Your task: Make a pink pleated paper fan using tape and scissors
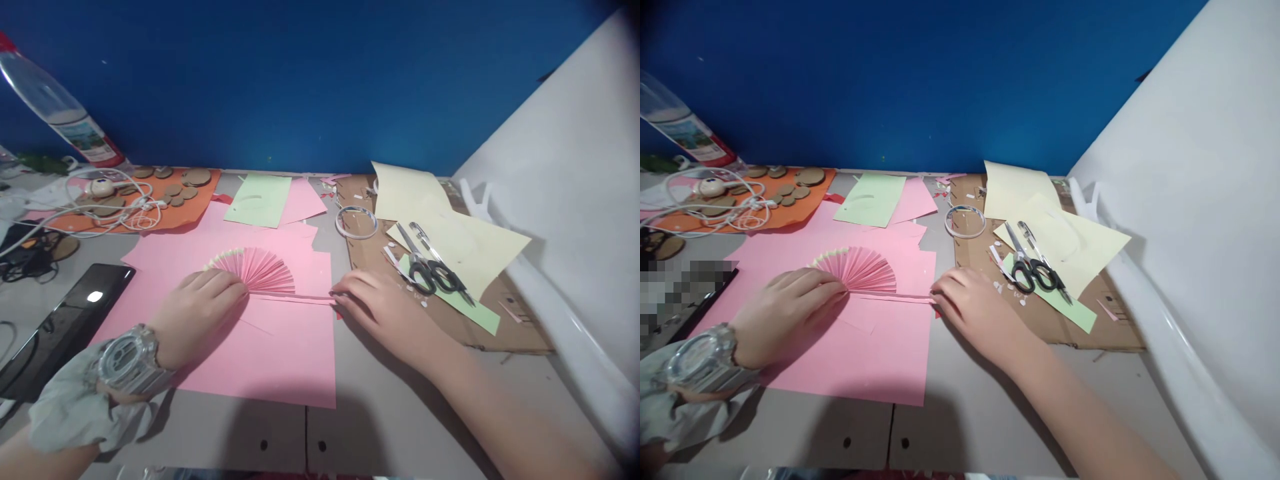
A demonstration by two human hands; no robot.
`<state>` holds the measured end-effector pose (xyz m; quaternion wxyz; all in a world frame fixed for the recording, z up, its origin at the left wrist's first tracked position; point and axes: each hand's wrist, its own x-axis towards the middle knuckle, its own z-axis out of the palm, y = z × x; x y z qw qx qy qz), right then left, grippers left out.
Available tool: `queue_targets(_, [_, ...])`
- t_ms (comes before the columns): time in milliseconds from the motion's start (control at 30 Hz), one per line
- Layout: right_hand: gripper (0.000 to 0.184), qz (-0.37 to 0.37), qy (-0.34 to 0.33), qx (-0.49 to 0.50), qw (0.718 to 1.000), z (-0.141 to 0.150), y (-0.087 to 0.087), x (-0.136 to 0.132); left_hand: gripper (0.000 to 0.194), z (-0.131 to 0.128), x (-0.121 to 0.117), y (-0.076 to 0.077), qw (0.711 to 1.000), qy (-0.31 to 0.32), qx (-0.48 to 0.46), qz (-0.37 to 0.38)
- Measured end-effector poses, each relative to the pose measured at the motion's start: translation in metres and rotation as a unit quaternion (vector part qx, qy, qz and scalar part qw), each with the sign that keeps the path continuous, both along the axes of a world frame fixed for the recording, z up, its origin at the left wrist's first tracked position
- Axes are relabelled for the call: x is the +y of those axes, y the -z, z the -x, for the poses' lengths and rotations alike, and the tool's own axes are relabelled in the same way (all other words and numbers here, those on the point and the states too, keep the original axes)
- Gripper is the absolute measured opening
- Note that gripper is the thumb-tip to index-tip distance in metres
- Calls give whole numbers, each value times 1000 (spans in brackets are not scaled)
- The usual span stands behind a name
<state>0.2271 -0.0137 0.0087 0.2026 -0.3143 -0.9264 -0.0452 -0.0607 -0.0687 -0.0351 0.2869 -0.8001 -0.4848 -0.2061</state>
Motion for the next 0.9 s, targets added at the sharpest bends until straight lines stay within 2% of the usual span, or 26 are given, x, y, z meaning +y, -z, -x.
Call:
queue_targets(167, [16, -33, 5, -16, 999, 36, 2, -4, 16, 3, 2, 2, 1000, 11, -1, -11])
queue_targets(367, [14, -112, -43, -77, 990, 68, 8, 1, 19, 7, 4, 4, 999, 27, -17, -6])
queue_targets(633, [14, -127, -57, -66, 988, 69, 14, 9, 17, 9, 8, 6, 998, 49, -38, 4])
queue_targets(900, [16, -106, -63, -65, 990, 68, 13, 8, 16, 11, 9, 6, 997, 57, -43, 12])
